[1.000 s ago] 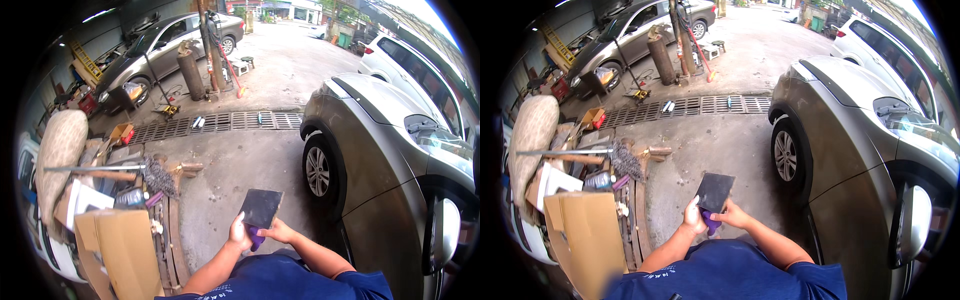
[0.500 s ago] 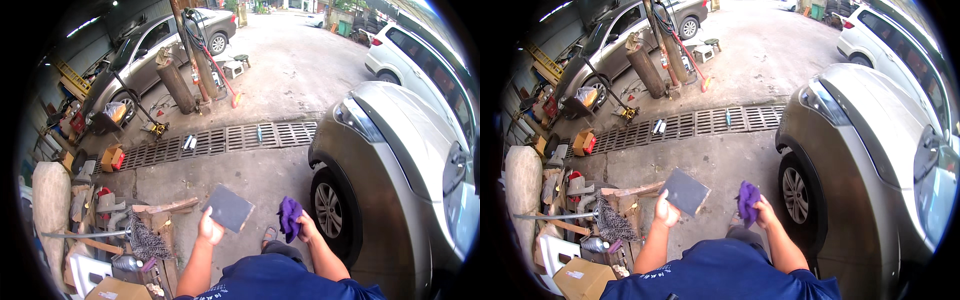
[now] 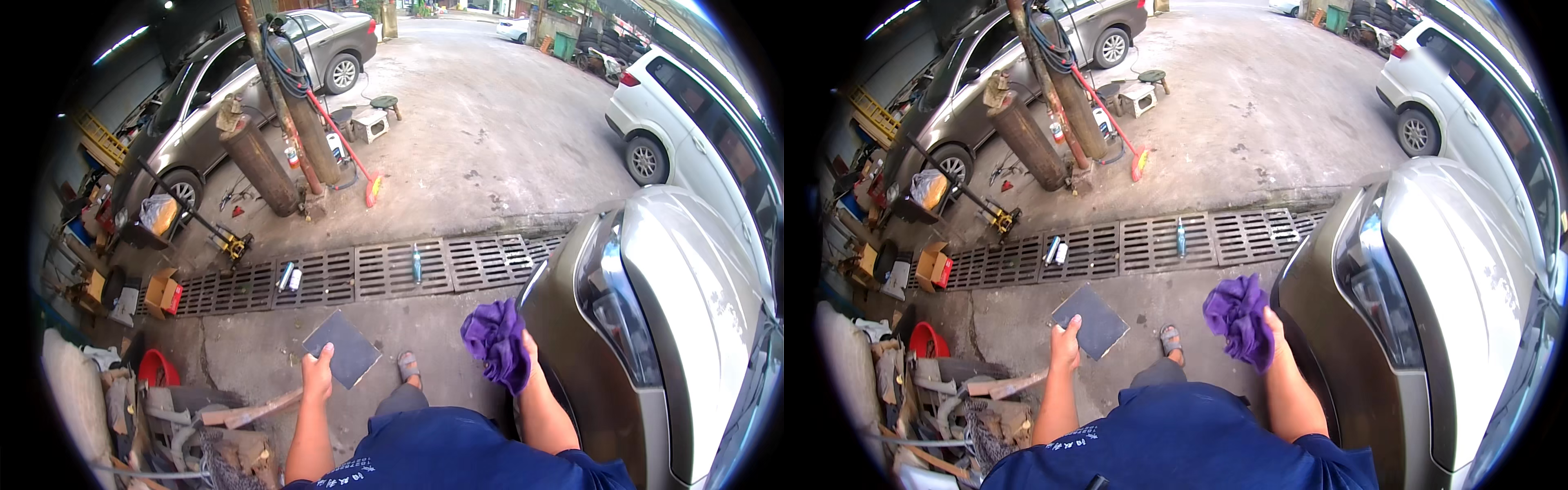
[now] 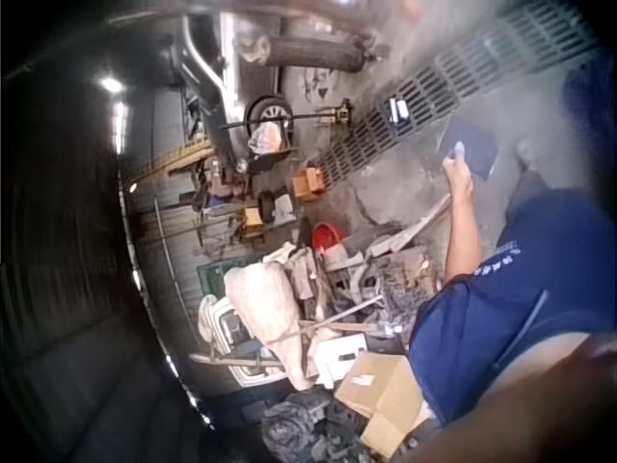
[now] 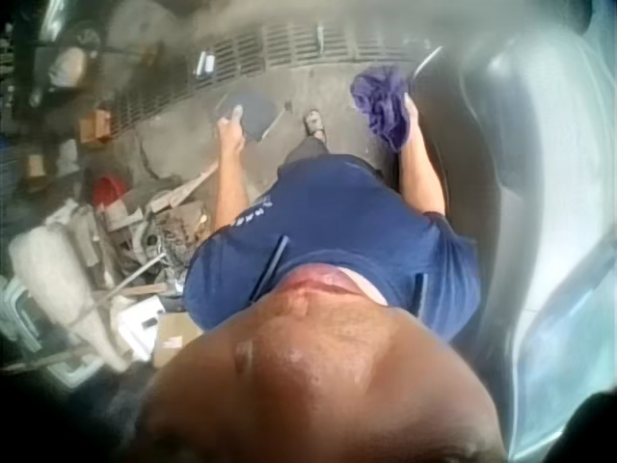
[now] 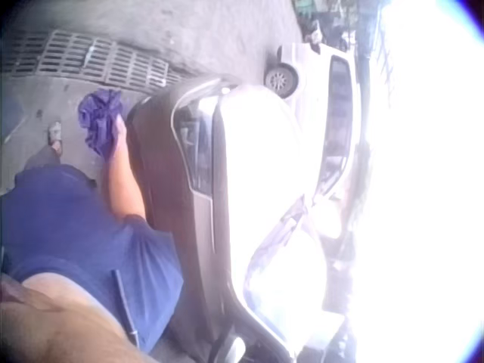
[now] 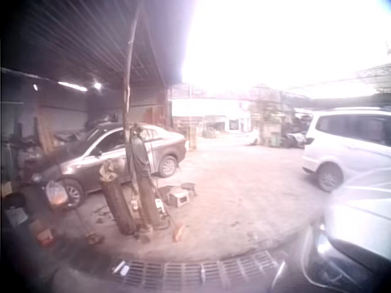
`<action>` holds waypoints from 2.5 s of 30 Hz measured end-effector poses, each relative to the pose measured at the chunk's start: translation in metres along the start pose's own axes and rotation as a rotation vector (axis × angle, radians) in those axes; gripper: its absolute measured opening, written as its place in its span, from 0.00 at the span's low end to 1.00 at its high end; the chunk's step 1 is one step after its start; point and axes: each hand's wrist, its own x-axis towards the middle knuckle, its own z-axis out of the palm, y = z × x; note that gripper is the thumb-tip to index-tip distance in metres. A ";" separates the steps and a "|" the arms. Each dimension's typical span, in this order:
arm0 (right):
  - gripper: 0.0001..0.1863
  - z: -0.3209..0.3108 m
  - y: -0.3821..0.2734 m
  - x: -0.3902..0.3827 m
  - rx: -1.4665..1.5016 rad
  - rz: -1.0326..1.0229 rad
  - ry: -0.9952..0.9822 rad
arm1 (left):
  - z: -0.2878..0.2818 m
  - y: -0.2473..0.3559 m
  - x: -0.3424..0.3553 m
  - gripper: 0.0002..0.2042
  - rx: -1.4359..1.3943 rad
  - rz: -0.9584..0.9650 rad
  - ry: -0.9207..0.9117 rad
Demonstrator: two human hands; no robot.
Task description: The person retrieves a sanding block and a purple cloth, then walks to a silver sedan. They use the sanding block to sand the rear quarter panel where white filler is visible, wiping the area with the cloth. The person continues sanding the panel and door area, focusing on smoothing the filler spots.
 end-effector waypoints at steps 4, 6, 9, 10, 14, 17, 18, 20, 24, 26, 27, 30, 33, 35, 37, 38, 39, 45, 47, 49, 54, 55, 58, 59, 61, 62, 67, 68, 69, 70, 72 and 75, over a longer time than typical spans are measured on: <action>0.36 -0.015 -0.032 0.087 -0.038 0.273 0.367 | 0.074 0.021 0.122 0.11 -0.002 -0.047 -0.068; 0.34 -0.021 -0.054 0.128 -0.077 0.268 0.519 | 0.115 0.035 0.179 0.11 0.019 -0.027 -0.144; 0.31 -0.039 -0.096 0.173 -0.028 0.179 0.553 | 0.175 0.047 0.265 0.11 0.134 0.043 -0.198; 0.31 -0.050 -0.108 0.188 -0.018 0.153 0.578 | 0.193 0.047 0.294 0.12 0.140 0.101 -0.238; 0.29 -0.117 -0.151 0.262 0.008 0.100 0.616 | 0.244 0.019 0.400 0.17 0.625 0.158 -0.177; 0.28 -0.171 -0.183 0.319 0.044 0.134 0.695 | 0.250 -0.015 0.452 0.16 0.990 0.228 -0.175; 0.28 -0.185 -0.197 0.344 0.045 0.143 0.748 | 0.246 -0.025 0.462 0.16 1.092 0.140 -0.156; 0.25 -0.203 -0.230 0.379 0.041 0.194 0.743 | 0.232 -0.043 0.473 0.21 1.365 -0.192 -0.040; 0.24 -0.216 -0.303 0.467 -0.023 0.191 0.737 | 0.211 -0.067 0.483 0.24 1.265 -0.534 0.232; 0.24 -0.223 -0.342 0.515 -0.069 0.223 0.668 | 0.215 -0.075 0.493 0.23 1.114 -0.590 0.335; 0.25 -0.226 -0.356 0.545 -0.109 0.210 0.678 | 0.223 -0.078 0.502 0.23 1.042 -0.605 0.376; 0.26 -0.238 -0.391 0.637 -0.090 0.165 0.571 | 0.261 -0.085 0.550 0.22 0.918 -0.683 0.398; 0.25 -0.251 -0.408 0.742 -0.177 0.203 0.597 | 0.309 -0.091 0.633 0.21 0.951 -0.681 0.360; 0.25 -0.261 -0.416 0.812 -0.231 0.246 0.606 | 0.340 -0.092 0.707 0.20 1.011 -0.644 0.329; 0.25 -0.266 -0.428 0.878 -0.304 0.341 0.552 | 0.369 -0.086 0.792 0.21 1.067 -0.617 0.284; 0.26 -0.267 -0.433 0.911 -0.273 0.387 0.536 | 0.384 -0.079 0.837 0.21 1.094 -0.584 0.275; 0.27 -0.268 -0.437 0.946 -0.279 0.425 0.561 | 0.399 -0.069 0.882 0.22 1.115 -0.618 0.240; 0.25 -0.258 -0.507 1.089 -0.259 0.404 0.607 | 0.512 0.032 1.132 0.20 0.987 -0.301 0.224; 0.25 -0.266 -0.532 1.137 -0.261 0.333 0.612 | 0.551 0.064 1.200 0.19 0.978 -0.202 0.160; 0.26 -0.282 -0.555 1.189 -0.270 0.342 0.601 | 0.586 0.084 1.256 0.18 0.916 -0.073 0.132; 0.27 -0.342 -0.616 1.328 -0.211 0.381 0.598 | 0.644 0.075 1.326 0.20 1.143 -0.237 0.243; 0.26 -0.352 -0.629 1.360 -0.213 0.370 0.675 | 0.651 0.066 1.329 0.21 1.153 -0.215 0.245; 0.25 -0.364 -0.686 1.454 -0.253 0.467 0.661 | 0.673 0.042 1.330 0.22 1.316 -0.649 0.336; 0.25 -0.363 -0.706 1.485 -0.292 0.423 0.611 | 0.680 0.034 1.332 0.20 1.134 -0.689 0.457; 0.25 -0.356 -0.751 1.554 -0.338 0.442 0.532 | 0.698 0.024 1.341 0.20 1.175 -0.536 0.523; 0.25 -0.351 -0.769 1.584 -0.362 0.471 0.520 | 0.708 0.022 1.350 0.20 1.202 -0.533 0.557; 0.25 -0.331 -0.821 1.753 -0.462 0.408 0.415 | 0.761 0.024 1.451 0.22 1.017 -0.475 0.592; 0.25 -0.329 -0.822 1.787 -0.481 0.408 0.405 | 0.771 0.025 1.478 0.23 1.057 -0.408 0.612; 0.25 -0.328 -0.822 1.820 -0.495 0.405 0.394 | 0.781 0.027 1.506 0.24 1.033 -0.477 0.602; 0.24 -0.327 -0.820 1.852 -0.520 0.442 0.372 | 0.791 0.029 1.535 0.24 1.024 -0.540 0.592; 0.24 -0.328 -0.812 1.914 -0.522 0.528 0.332 | 0.807 0.034 1.590 0.24 1.031 -0.584 0.571; 0.26 -0.327 -0.803 1.995 -0.565 0.621 0.295 | 0.826 0.049 1.674 0.24 0.995 -0.612 0.570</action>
